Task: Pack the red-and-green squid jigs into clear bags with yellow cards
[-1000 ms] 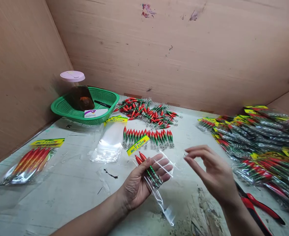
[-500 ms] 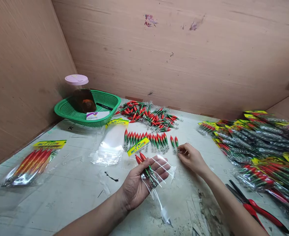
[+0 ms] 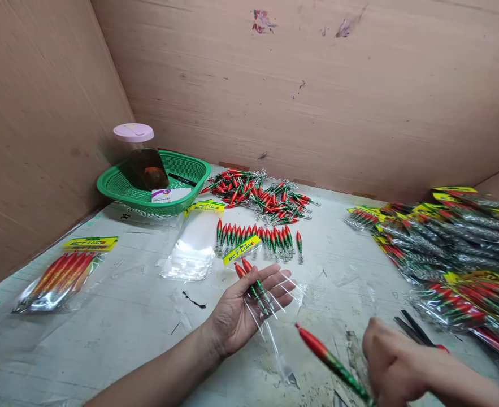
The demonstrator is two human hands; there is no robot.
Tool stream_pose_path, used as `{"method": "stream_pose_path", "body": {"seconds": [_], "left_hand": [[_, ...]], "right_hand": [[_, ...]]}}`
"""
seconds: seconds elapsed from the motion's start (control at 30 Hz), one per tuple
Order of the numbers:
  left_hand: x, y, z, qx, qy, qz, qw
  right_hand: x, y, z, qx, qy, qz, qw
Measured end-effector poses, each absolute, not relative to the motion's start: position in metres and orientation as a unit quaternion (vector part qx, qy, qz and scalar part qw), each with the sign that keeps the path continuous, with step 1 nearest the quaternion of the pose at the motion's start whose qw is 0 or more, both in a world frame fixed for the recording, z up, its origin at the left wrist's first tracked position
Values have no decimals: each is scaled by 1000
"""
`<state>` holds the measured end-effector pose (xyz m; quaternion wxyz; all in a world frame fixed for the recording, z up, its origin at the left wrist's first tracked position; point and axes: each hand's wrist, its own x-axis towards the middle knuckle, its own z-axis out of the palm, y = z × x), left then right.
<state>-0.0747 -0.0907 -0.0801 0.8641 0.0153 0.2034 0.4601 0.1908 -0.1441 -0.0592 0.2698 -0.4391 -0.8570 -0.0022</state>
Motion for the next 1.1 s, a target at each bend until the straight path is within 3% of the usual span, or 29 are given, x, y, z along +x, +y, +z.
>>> {"method": "stream_pose_path", "body": {"seconds": [0.2,0.4,0.63,0.8,0.9,0.97,1.1], "left_hand": [[-71,-94,-82,18,217,440,871],[-70,-94,-85,29,212,444,870],[-69,-95,-85,13,197,440,876],[-69,-96,-79,-9,216,453,865],[-71,-96,-77,-12,243,456,856],[-71,-96,-77,-1,258,456,852],[-71,-97,-80,16,285,453,845]], "right_hand": [[126,-137,-28,-367,-900,23,233],[103,-133,-43,-391,-859,-82,320],[91,-139,-49,-405,-847,-103,329],[99,-129,-39,-377,-841,31,386],[127,-97,-41,-461,-774,80,427],[146,-67,-53,-502,-779,38,374],[164,-18,-93,-504,-811,70,289]]}}
